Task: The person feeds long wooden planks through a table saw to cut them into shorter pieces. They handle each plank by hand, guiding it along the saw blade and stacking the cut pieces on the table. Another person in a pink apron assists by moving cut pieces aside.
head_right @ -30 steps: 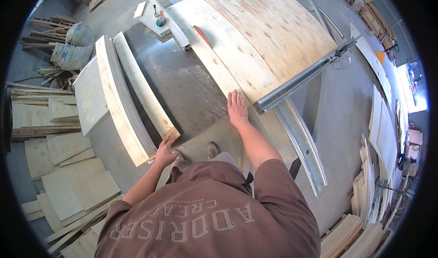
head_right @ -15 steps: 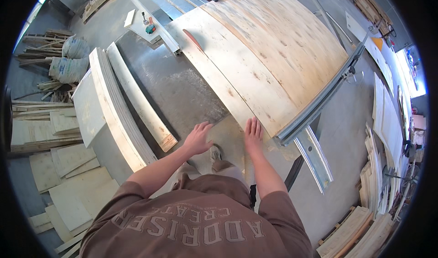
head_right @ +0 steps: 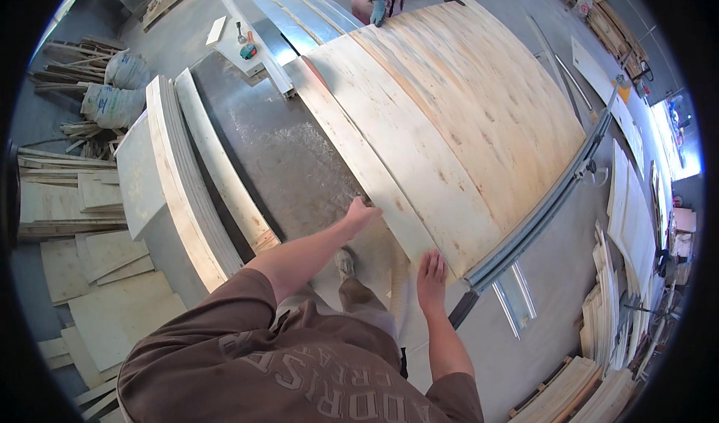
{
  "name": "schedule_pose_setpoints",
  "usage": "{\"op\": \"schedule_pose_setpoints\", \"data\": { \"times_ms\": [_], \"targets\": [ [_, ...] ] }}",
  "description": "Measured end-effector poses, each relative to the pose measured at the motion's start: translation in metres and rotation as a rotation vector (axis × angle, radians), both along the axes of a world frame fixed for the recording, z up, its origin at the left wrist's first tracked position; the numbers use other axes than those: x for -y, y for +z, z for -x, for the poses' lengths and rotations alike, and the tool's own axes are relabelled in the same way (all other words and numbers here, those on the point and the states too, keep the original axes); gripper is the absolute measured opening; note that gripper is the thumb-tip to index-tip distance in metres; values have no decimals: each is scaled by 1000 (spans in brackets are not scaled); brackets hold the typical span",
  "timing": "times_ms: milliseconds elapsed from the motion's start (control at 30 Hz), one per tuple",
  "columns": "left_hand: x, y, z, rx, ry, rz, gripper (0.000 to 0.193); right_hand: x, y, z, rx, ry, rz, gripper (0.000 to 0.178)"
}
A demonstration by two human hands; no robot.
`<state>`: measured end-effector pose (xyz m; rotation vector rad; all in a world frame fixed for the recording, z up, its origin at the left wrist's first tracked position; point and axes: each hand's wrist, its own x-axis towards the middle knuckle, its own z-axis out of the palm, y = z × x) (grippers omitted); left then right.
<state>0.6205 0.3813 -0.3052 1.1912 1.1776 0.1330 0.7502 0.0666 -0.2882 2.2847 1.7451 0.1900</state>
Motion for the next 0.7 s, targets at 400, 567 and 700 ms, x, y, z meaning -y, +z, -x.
{"op": "schedule_pose_setpoints", "data": {
  "times_ms": [400,567,700],
  "targets": [
    [53,2,-63,111,153,592,25,115,56,-23,1,-24,88,75],
    [130,58,-31,240,110,756,35,170,110,2,-145,-287,79,103],
    [113,64,39,396,168,614,40,128,132,12,-281,-301,5,114]
  ]
}}
